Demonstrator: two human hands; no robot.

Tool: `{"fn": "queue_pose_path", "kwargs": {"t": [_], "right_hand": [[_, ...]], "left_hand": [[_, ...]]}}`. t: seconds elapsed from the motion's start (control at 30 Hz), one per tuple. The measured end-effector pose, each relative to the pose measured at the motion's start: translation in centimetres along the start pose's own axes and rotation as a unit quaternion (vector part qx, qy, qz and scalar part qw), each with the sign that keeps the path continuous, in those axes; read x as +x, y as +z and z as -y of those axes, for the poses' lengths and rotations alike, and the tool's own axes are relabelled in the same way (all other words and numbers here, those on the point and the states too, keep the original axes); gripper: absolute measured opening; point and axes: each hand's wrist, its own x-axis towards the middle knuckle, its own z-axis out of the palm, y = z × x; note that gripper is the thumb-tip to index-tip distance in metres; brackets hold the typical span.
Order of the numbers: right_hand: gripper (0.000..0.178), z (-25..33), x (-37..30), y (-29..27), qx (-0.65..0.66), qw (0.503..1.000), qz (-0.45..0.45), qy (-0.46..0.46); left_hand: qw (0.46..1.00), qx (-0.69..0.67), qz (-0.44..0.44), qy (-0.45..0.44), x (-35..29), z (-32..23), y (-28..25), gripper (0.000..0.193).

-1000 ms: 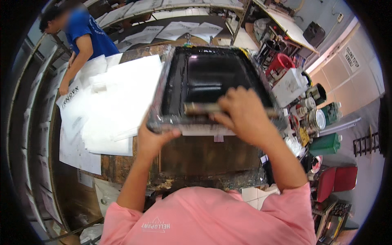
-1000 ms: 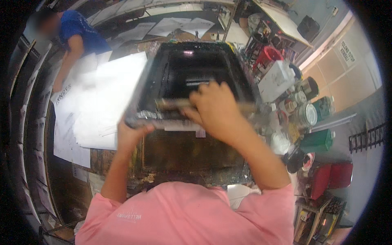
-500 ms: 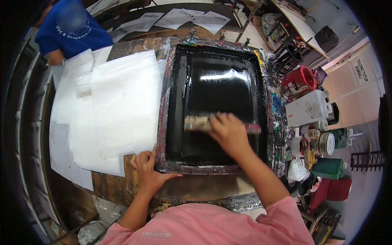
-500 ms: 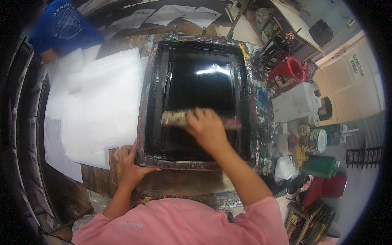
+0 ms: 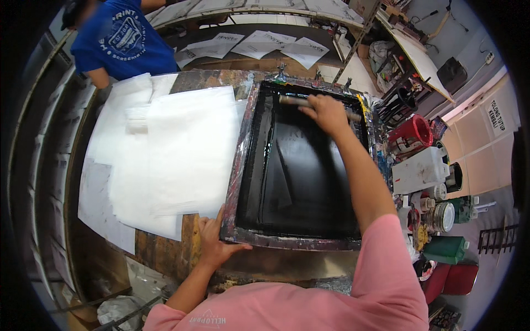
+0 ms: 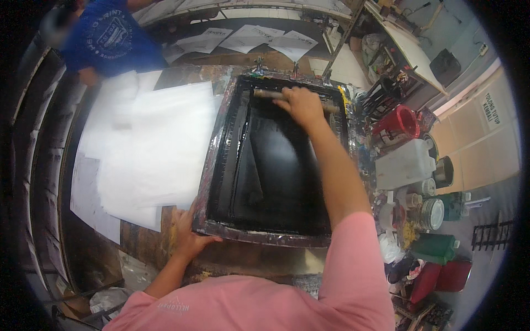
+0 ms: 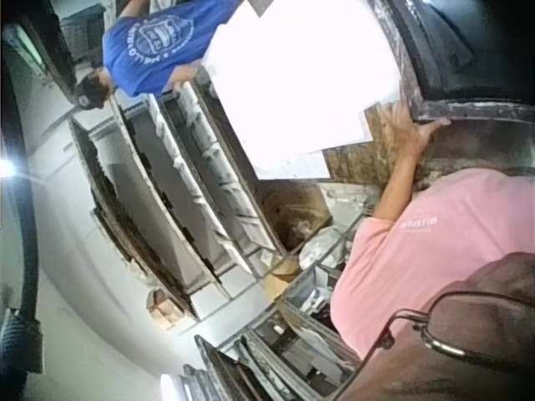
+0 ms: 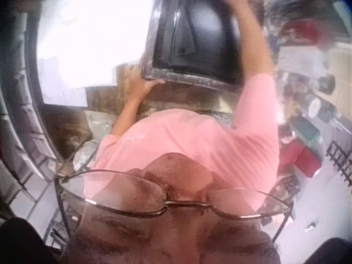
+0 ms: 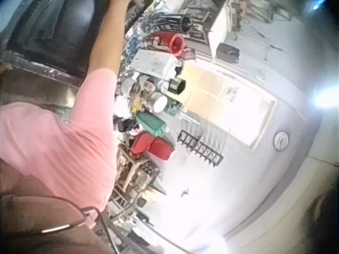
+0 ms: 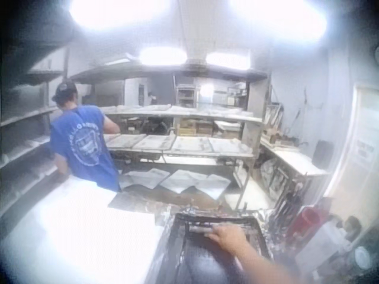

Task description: The person performs screen printing on white paper sheets. They place a sheet under a screen, pull a squeegee across the screen to apply ink, lift the screen, and remove the printed sheet. This process is repeated multiple times.

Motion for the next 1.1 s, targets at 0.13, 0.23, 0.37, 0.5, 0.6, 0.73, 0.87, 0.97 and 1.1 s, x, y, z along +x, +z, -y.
{"fn": "queue_pose_path", "kwargs": {"t": [0.13, 0.23, 0.37, 0.5, 0.6, 0.73, 0.87, 0.97, 1.1], "right_hand": [[0.040, 5.4, -8.1, -3.9, 0.022, 0.999, 0.008, -0.028], [0.039, 11.6, -15.3, -9.0, 0.014, 0.997, 0.072, 0.006], [0.038, 18.5, -21.7, -17.2, 0.070, 0.985, 0.149, 0.055], [0.032, 19.1, -18.6, -25.4, 0.023, 1.000, -0.014, -0.008], [0.030, 17.5, -11.9, -28.8, -0.050, 0.987, -0.149, -0.019], [0.038, 15.7, -5.0, -31.7, -0.064, 0.969, -0.240, -0.014], [0.042, 14.6, -2.1, -33.1, -0.060, 0.979, -0.196, -0.004], [0.043, 14.0, -1.1, -33.1, -0.046, 0.971, -0.236, 0.007], [0.043, 13.3, -0.3, -33.2, -0.041, 0.975, -0.219, 0.016]], "left_hand": [[0.999, 0.032, -0.016, 0.029, -0.2, 0.5, 0.2, 0.133], [0.999, 0.033, -0.021, 0.031, -0.2, 0.6, 0.4, 0.127], [0.995, -0.085, -0.043, 0.006, 0.4, -1.9, -0.2, 0.121], [0.932, -0.330, -0.144, -0.041, 4.2, -7.3, -2.3, 0.108], [0.909, -0.331, -0.246, 0.060, 10.4, -9.2, -3.9, 0.103], [0.903, -0.312, -0.268, 0.121, 19.6, -6.3, 0.0, 0.068], [0.988, -0.074, -0.086, 0.101, 26.2, -1.6, 8.0, 0.017], [0.975, 0.123, -0.132, 0.127, 29.9, 0.8, 12.0, 0.029], [0.967, 0.154, -0.117, 0.169, 31.8, 2.1, 13.5, 0.018]]}}
